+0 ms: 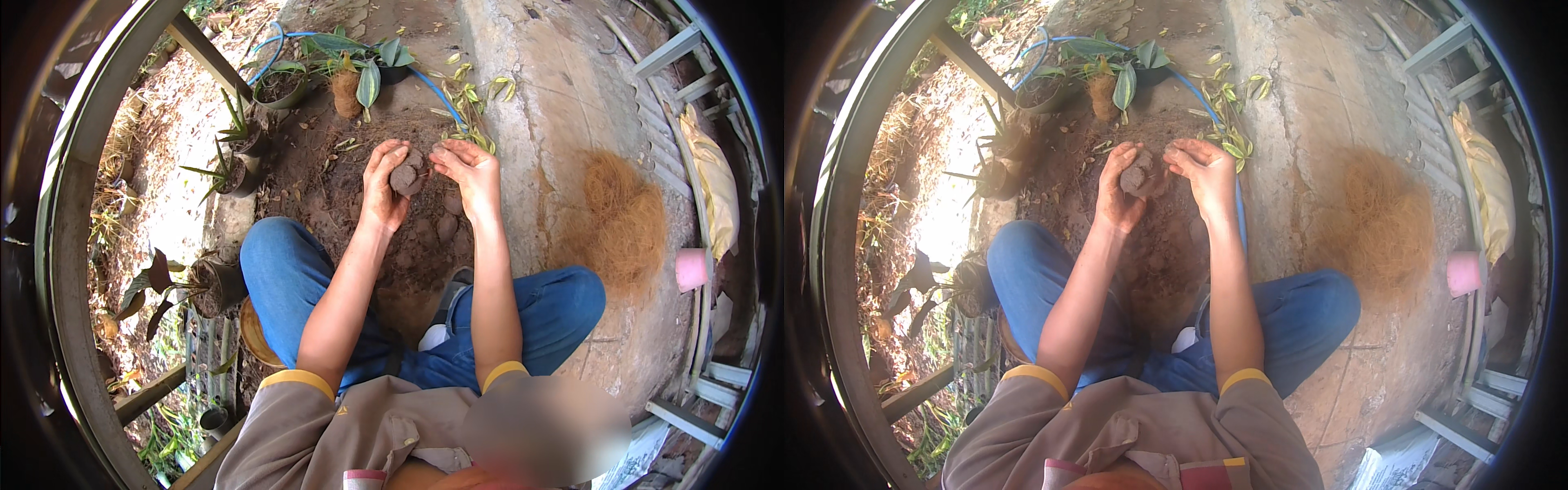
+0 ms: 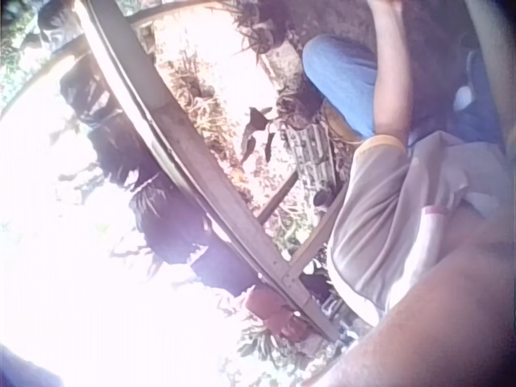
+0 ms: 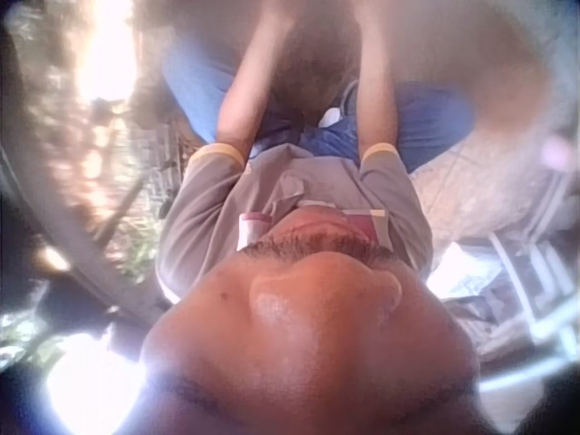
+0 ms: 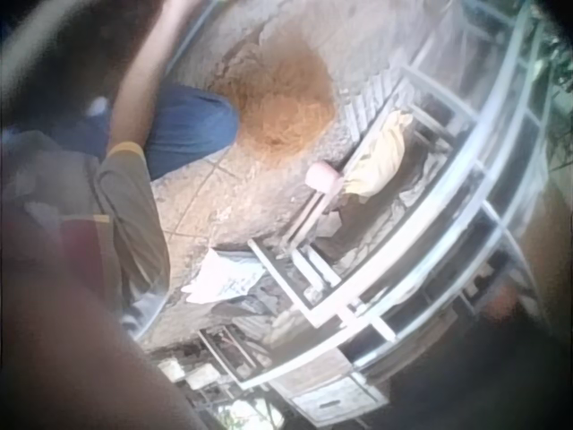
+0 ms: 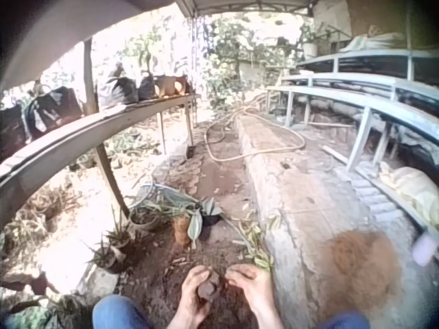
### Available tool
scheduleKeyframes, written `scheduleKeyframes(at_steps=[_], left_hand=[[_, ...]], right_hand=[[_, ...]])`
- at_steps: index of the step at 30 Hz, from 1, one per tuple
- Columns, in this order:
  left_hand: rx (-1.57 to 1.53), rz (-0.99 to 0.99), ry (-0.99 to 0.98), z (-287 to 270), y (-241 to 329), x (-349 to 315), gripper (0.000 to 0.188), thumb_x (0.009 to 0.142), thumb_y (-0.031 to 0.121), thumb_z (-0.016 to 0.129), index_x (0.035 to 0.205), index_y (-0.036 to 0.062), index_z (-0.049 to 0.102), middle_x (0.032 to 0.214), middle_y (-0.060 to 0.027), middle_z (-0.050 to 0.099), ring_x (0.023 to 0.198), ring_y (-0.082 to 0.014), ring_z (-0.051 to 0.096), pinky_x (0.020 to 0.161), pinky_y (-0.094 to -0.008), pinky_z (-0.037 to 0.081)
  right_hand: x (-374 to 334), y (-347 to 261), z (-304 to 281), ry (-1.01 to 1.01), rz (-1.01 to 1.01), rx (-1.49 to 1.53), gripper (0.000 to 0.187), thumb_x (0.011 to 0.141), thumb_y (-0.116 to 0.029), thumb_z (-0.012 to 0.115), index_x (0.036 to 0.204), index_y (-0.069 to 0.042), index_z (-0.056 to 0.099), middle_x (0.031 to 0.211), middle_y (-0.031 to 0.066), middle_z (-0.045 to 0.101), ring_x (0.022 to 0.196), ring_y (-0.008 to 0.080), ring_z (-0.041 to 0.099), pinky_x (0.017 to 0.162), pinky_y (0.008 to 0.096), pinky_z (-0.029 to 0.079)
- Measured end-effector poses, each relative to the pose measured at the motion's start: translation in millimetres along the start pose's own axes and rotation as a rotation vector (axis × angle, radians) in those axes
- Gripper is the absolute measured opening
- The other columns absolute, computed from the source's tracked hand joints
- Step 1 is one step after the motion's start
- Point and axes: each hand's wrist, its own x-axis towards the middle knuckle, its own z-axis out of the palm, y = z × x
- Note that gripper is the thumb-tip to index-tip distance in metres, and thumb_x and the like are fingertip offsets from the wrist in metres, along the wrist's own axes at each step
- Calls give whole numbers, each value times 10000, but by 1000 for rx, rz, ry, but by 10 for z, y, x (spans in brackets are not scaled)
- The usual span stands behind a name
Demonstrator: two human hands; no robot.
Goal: The person sits cross-legged on the ground and repeatedly shapes a lump of clay into a ball using both hands. They roll the clay between their palms and occasionally press it against the ground to refine its shape.
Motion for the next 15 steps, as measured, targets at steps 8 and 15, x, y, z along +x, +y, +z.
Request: scheduleKeyframes(at_steps=[8,15], left_hand=[[56,-64,-21,-6,-37,-15,364,849,171,601,1164,112,428,1111,-63,516,1038,-232,539,881,-489,486],[159,-50,-54,61,-76,-51,349,830,125,644,1128,83,467,1086,-73,500,1040,-197,523,857,-382,482]], right_hand=[[75,37,-96,59,-65,-247,214,847,-69,640,1028,44,614,894,90,665,746,149,648,650,249,502],[-32,-45,4,-63,79,-75,450,920,-402,519,1204,-55,557,1281,33,517,1179,162,460,929,328,378]])
